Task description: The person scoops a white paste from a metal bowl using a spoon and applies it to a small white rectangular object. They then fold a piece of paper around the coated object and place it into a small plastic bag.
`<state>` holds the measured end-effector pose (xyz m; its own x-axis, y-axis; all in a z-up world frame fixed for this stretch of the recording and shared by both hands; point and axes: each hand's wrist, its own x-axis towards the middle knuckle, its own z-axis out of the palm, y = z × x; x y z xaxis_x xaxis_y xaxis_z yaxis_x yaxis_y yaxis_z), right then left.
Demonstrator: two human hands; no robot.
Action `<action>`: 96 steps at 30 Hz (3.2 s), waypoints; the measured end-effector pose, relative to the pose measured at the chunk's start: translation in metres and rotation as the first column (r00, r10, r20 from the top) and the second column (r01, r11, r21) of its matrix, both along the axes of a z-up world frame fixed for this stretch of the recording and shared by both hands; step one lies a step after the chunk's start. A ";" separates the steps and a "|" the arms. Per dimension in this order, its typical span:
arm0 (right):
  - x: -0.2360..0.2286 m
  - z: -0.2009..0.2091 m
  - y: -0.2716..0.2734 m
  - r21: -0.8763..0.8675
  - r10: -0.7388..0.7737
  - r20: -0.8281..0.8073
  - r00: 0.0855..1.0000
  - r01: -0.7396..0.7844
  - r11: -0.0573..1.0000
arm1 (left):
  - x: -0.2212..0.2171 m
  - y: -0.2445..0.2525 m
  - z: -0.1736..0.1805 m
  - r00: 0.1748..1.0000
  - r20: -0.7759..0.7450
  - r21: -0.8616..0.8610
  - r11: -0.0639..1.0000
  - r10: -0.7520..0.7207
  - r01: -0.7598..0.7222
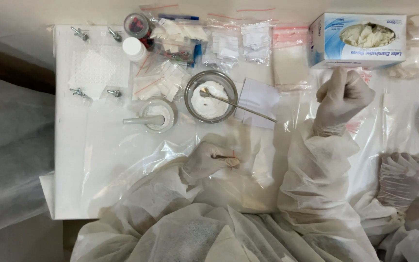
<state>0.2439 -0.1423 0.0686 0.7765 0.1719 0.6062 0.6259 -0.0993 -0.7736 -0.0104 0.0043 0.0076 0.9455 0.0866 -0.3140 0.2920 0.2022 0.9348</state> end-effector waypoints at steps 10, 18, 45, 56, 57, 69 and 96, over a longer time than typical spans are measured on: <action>-0.136 0.042 -0.017 -0.300 0.511 -0.334 0.792 -0.604 0.738 | -0.012 0.013 -0.007 0.979 0.005 -0.147 0.969 0.201 -0.199; -0.124 -0.015 0.020 -0.277 0.543 -0.662 0.516 -0.842 0.462 | -0.002 0.037 -0.033 0.987 0.158 -0.045 0.998 0.040 -0.033; -0.116 -0.098 0.007 -0.077 0.506 -0.574 0.644 -0.658 0.749 | 0.006 0.067 -0.014 0.952 0.236 0.129 0.977 -0.194 0.167; -0.124 -0.093 0.014 -0.205 0.516 -0.604 0.607 -0.744 0.635 | 0.009 0.059 -0.007 0.949 0.275 0.240 0.967 -0.153 0.087; -0.123 -0.088 0.015 -0.205 0.517 -0.604 0.607 -0.745 0.635 | 0.008 0.059 -0.009 0.949 0.275 0.240 0.967 -0.153 0.086; -0.118 -0.081 0.016 -0.181 0.577 -0.605 0.549 -0.800 0.572 | 0.006 0.043 -0.054 0.942 0.307 0.048 0.986 0.139 -0.161; -0.117 -0.053 0.019 0.090 0.633 -0.716 0.295 -0.860 0.503 | -0.004 0.034 -0.007 0.655 0.753 0.283 0.931 -0.066 -0.232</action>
